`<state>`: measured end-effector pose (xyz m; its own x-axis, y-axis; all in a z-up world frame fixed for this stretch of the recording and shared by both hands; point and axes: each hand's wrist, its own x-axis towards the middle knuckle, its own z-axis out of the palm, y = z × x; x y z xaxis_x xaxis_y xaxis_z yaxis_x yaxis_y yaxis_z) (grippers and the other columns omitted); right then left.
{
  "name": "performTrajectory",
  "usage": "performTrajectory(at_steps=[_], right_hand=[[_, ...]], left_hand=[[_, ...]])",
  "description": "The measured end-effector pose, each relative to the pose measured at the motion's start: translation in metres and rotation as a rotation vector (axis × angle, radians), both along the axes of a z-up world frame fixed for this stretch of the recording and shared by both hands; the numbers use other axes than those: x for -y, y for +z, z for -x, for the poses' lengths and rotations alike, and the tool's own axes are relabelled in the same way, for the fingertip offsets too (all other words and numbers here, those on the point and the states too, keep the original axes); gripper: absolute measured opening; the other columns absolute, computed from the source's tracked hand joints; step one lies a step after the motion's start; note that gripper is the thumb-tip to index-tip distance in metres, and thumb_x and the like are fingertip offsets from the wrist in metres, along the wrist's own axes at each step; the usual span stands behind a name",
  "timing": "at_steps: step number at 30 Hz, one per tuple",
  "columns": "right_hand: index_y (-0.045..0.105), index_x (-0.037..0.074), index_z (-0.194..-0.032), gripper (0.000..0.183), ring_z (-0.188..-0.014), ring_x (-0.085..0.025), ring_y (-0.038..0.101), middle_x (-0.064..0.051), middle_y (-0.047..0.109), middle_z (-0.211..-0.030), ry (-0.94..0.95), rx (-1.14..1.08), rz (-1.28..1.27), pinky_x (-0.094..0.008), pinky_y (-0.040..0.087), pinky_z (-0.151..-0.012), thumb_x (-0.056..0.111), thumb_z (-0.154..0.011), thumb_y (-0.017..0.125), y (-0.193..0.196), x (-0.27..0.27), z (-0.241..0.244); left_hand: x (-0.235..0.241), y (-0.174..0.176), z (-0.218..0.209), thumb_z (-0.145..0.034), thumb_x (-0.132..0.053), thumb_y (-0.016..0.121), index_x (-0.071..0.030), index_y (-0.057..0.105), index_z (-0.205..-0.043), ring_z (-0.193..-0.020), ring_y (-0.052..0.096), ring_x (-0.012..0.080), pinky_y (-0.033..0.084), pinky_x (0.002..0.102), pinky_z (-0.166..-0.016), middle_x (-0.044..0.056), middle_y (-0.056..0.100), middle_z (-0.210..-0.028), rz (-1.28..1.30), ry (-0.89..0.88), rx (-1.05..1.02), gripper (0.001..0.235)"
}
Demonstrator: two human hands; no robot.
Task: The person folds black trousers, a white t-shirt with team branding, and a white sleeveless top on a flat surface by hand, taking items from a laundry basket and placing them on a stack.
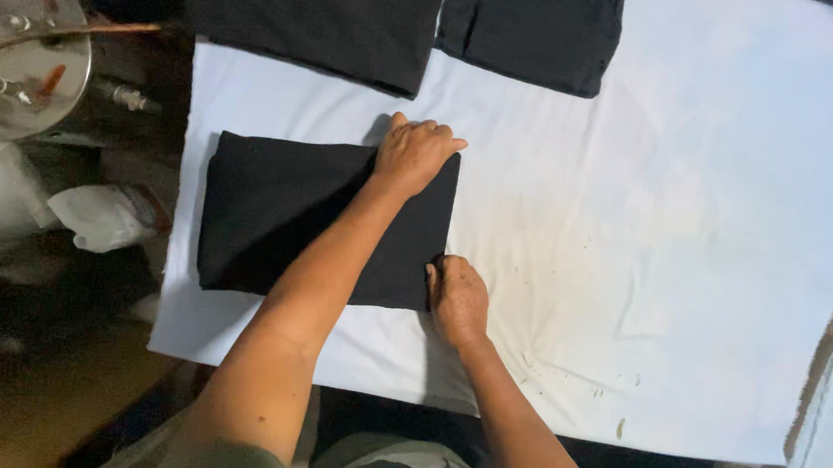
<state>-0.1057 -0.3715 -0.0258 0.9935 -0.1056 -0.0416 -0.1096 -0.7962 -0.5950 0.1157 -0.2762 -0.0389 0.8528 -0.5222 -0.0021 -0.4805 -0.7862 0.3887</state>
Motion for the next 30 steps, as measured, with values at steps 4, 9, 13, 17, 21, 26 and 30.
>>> performTrajectory(at_steps=[4, 9, 13, 17, 21, 26, 30], right_hand=[[0.056, 0.003, -0.096, 0.019, -0.085, -0.039, 0.062, -0.017, 0.064, -0.090, 0.023, 0.061, -0.031, -0.049, 0.049, -0.075, 0.015, -0.095, 0.070, 0.006, 0.000, 0.000], [0.064, 0.003, -0.101, 0.015, -0.085, -0.036, 0.064, -0.016, 0.066, -0.093, -0.043, -0.039, -0.083, -0.045, 0.052, -0.075, 0.016, -0.096, 0.070, 0.033, 0.006, -0.018], [0.059, 0.006, -0.133, 0.036, -0.122, -0.040, 0.058, -0.019, 0.061, -0.129, 0.111, 0.237, -0.035, -0.047, 0.047, -0.103, 0.019, -0.101, 0.069, 0.045, -0.008, -0.056], [0.045, 0.014, -0.156, 0.068, -0.154, -0.042, 0.025, -0.020, 0.032, -0.165, 0.304, 0.091, 0.165, -0.063, 0.014, -0.123, 0.047, -0.099, 0.062, 0.033, -0.034, -0.122], [0.038, 0.015, -0.160, 0.076, -0.155, -0.044, 0.014, -0.022, 0.023, -0.167, 0.186, -0.067, 0.249, -0.068, 0.004, -0.121, 0.058, -0.100, 0.055, 0.028, -0.036, -0.134], [0.036, 0.014, -0.161, 0.082, -0.155, -0.047, 0.013, -0.024, 0.019, -0.168, 0.349, 0.019, 0.259, -0.068, 0.006, -0.121, 0.059, -0.096, 0.058, 0.023, -0.053, -0.073], [0.039, 0.014, -0.160, 0.073, -0.157, -0.044, 0.017, -0.024, 0.020, -0.170, 0.306, -0.009, 0.173, -0.060, 0.012, -0.125, 0.051, -0.099, 0.056, 0.018, -0.031, -0.008]], left_hand=[[-0.010, 0.016, -0.001, -0.105, -0.037, 0.062, -0.008, 0.067, -0.086, -0.074, 0.066, 0.0296, 0.044, 0.045, -0.083, 0.009, 0.069, -0.078, 0.136, 0.094, 0.060, 0.035], [-0.081, 0.063, 0.029, -0.103, -0.029, 0.065, -0.007, 0.068, -0.104, -0.099, 0.064, 0.0328, 0.045, 0.047, -0.096, 0.011, 0.070, -0.102, 0.244, 0.174, 0.238, 0.022], [-0.120, 0.070, 0.085, -0.100, -0.035, 0.066, -0.010, 0.066, -0.131, -0.138, 0.048, 0.0352, 0.031, 0.058, -0.117, 0.011, 0.059, -0.140, 0.113, 0.167, 0.204, 0.040], [-0.149, 0.058, 0.098, -0.095, -0.053, 0.064, -0.016, 0.050, -0.151, -0.150, 0.025, 0.0433, 0.013, 0.071, -0.118, 0.015, 0.036, -0.162, -0.065, 0.369, 0.099, 0.069], [-0.186, 0.049, 0.109, -0.097, -0.068, 0.056, -0.017, 0.033, -0.162, -0.154, 0.012, 0.0501, 0.006, 0.075, -0.117, 0.019, 0.021, -0.168, -0.131, 0.557, 0.078, 0.085], [-0.197, 0.046, 0.123, -0.097, -0.071, 0.054, -0.021, 0.027, -0.164, -0.152, 0.012, 0.0502, 0.008, 0.076, -0.115, 0.018, 0.015, -0.170, -0.213, 0.602, -0.002, 0.088], [-0.210, 0.043, 0.136, -0.093, -0.067, 0.056, -0.023, 0.026, -0.163, -0.148, 0.027, 0.0505, 0.028, 0.066, -0.112, 0.019, 0.018, -0.170, -0.095, 0.676, -0.094, 0.088]])
